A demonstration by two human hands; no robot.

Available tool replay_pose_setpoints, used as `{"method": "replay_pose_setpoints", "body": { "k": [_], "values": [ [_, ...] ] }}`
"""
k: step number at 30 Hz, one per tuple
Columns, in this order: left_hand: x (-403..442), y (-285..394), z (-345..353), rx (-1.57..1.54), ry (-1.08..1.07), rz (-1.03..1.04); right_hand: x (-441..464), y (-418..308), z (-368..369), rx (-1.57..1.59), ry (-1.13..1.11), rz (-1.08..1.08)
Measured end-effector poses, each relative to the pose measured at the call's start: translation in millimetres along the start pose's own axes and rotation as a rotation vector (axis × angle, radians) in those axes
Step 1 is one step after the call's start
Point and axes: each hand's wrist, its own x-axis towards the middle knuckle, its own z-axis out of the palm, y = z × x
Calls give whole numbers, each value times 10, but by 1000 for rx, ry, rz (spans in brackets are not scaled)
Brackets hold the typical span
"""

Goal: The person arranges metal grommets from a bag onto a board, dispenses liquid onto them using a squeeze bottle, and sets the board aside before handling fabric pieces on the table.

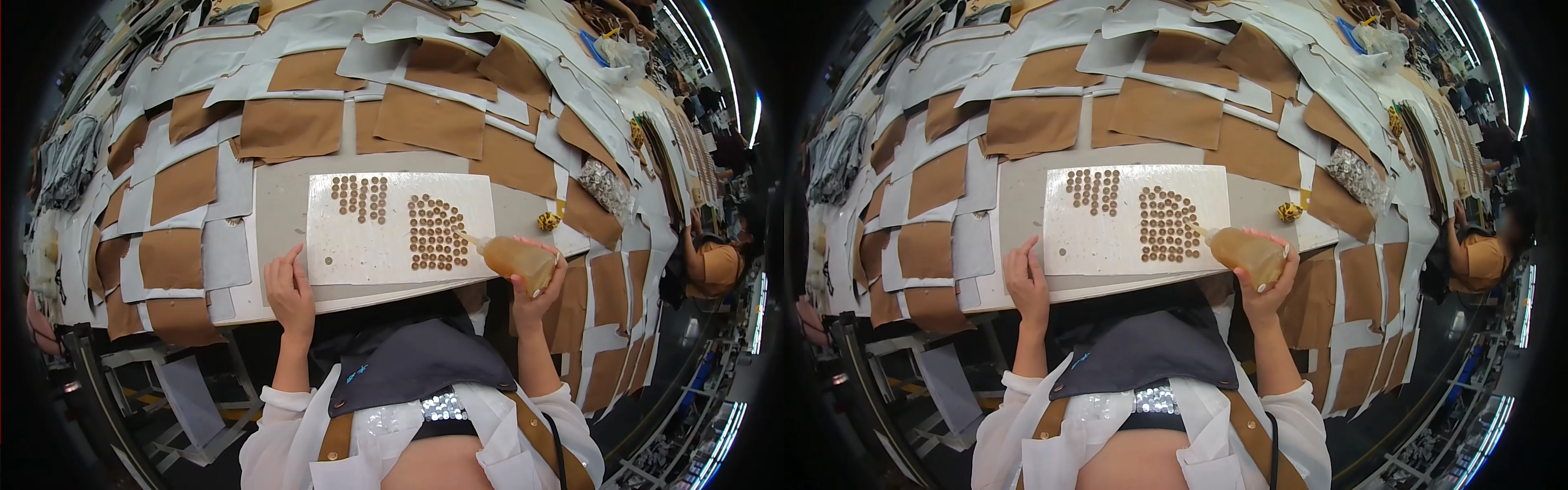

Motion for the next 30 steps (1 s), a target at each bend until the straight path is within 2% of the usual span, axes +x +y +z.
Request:
{"method": "replay_pose_setpoints", "body": {
  "k": [17,20,29,30],
  "values": [
    [-1,69,21,3,6,17,4,-8,32,-9,8,-45],
    [-7,62,9,16,-4,9,39,-23,6,104,29,33],
    [-7,57,21,19,-2,11,29,-59,12,72,6,96],
    [-6,58,24,16,-2,13,20,-52,-3,207,39,214]
  ]
}}
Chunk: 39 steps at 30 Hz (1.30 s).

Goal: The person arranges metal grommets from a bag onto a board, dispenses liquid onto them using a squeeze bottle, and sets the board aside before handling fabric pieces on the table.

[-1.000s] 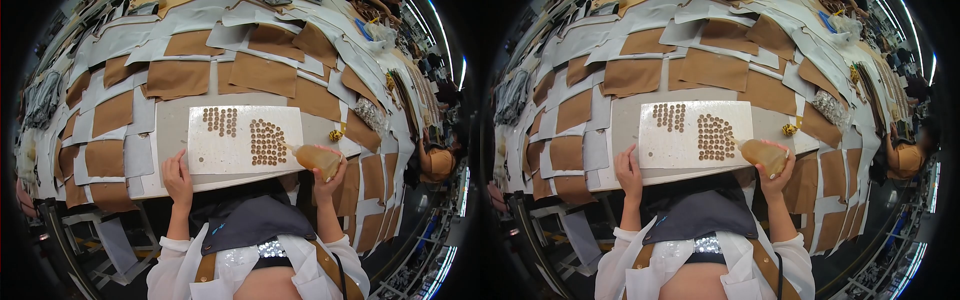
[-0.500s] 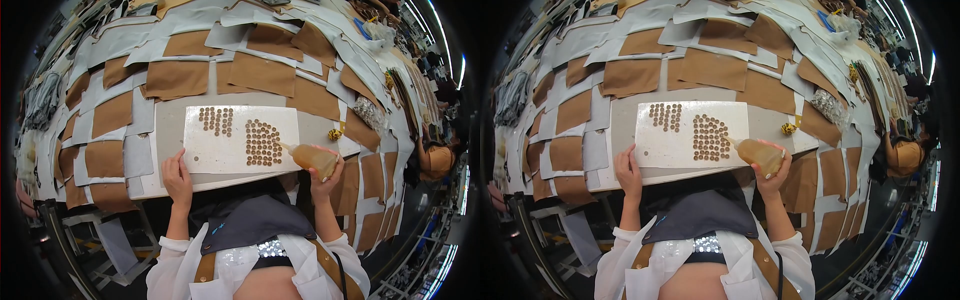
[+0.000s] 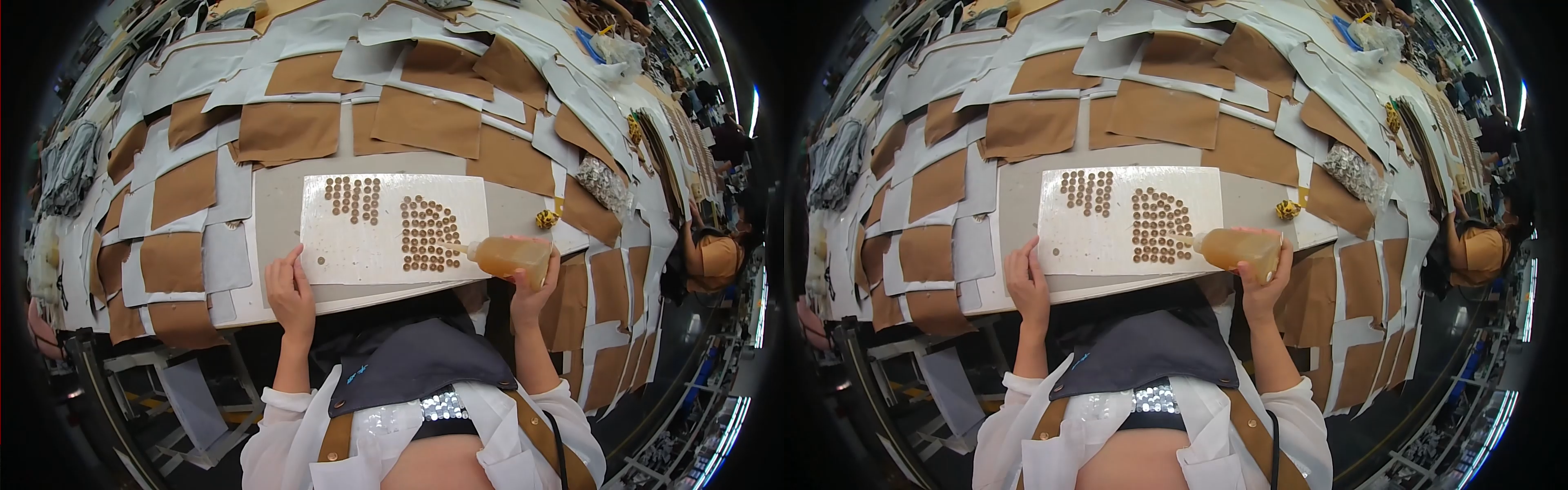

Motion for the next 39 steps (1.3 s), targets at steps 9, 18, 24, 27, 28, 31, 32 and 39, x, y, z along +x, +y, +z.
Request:
{"method": "replay_pose_setpoints", "body": {
  "k": [9,18,24,27,28,31,32,39],
  "values": [
    [-10,-22,10,1,13,11,193,-10,-200,662,289,367],
    [-11,-22,11,6,3,9,12,-7,-75,-227,15,-129],
    [-1,0,2,-7,8,4,15,39,-47,-254,-37,-201],
    [-2,8,-2,-11,4,-4,-6,83,-119,-289,-33,-234],
    [-3,1,-1,-6,6,0,-15,83,-108,-244,-27,-220],
    [-6,-8,6,6,3,6,-30,67,-75,-260,-26,-210],
    [-4,-3,2,8,-1,3,-31,63,-64,-289,-29,-212],
    [-4,-3,3,-17,7,-3,-24,45,-48,-270,-41,-254]
  ]
}}
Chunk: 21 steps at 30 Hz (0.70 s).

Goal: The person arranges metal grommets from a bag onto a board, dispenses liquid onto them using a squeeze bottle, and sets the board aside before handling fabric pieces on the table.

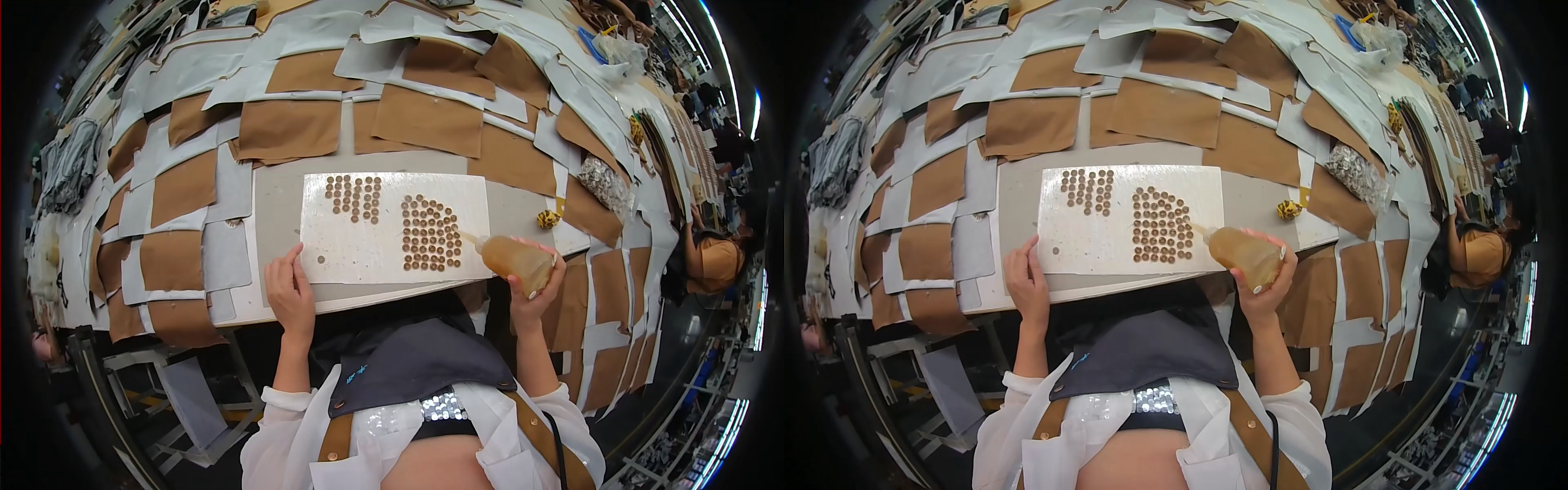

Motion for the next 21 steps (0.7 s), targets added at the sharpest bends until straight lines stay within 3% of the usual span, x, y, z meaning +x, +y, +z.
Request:
{"method": "replay_pose_setpoints", "body": {
  "k": [8,11,14,17,20,21],
  "values": [
    [4,-4,-17,15,-5,0,-32,1,18,31,47,51],
    [-3,-5,-5,18,-9,-2,-79,-2,-90,123,81,212],
    [-2,1,-2,13,-10,-2,-131,144,-192,524,250,504],
    [1,-1,-7,9,-6,5,54,36,-258,1151,331,762],
    [-6,-18,-3,4,-6,2,114,43,-313,1314,299,853],
    [-12,-23,-4,3,-6,-2,70,80,-304,1112,302,749]
  ]
}}
